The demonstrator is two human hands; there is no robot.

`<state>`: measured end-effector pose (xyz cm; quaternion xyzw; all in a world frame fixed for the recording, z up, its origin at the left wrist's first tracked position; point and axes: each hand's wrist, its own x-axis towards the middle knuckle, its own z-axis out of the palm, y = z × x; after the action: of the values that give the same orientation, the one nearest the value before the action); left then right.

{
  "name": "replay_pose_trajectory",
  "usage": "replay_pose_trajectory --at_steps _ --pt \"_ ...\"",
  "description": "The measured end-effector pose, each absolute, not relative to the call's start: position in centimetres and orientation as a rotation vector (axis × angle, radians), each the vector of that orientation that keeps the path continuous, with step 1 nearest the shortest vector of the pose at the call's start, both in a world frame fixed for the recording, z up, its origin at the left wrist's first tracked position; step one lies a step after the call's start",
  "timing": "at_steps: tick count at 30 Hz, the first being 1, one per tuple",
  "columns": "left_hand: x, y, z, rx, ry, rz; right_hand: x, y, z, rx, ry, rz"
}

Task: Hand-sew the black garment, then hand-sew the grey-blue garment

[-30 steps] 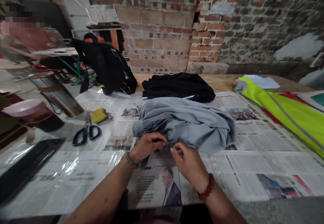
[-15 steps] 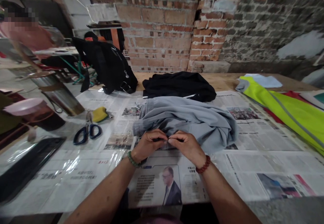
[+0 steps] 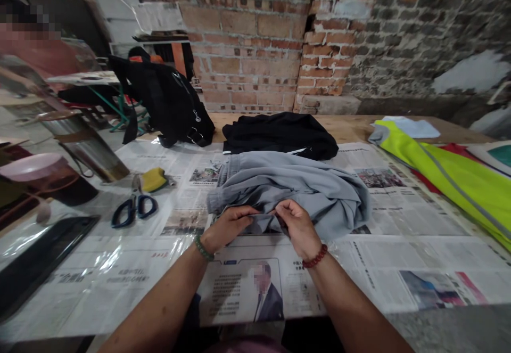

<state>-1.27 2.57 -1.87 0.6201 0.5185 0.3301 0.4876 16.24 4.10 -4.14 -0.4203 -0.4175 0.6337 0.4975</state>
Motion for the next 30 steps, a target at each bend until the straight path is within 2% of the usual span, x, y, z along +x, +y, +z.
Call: replay_pose_trajectory --at_steps 13,23,30 --pt "-1.1 2.7 -1.9 1.225 1.195 0.814 17.5 5.3 -3.7 -0.890 -0.713 1.535" --pt "-1.4 2.7 -1.6 1.095 1.217 0.904 18.6 6.0 -0.2 -0.794 -0.909 1.610" --pt "-1.6 2.8 -1.9 1.077 1.201 0.906 19.4 9.5 3.3 -0.753 -1.031 1.514"
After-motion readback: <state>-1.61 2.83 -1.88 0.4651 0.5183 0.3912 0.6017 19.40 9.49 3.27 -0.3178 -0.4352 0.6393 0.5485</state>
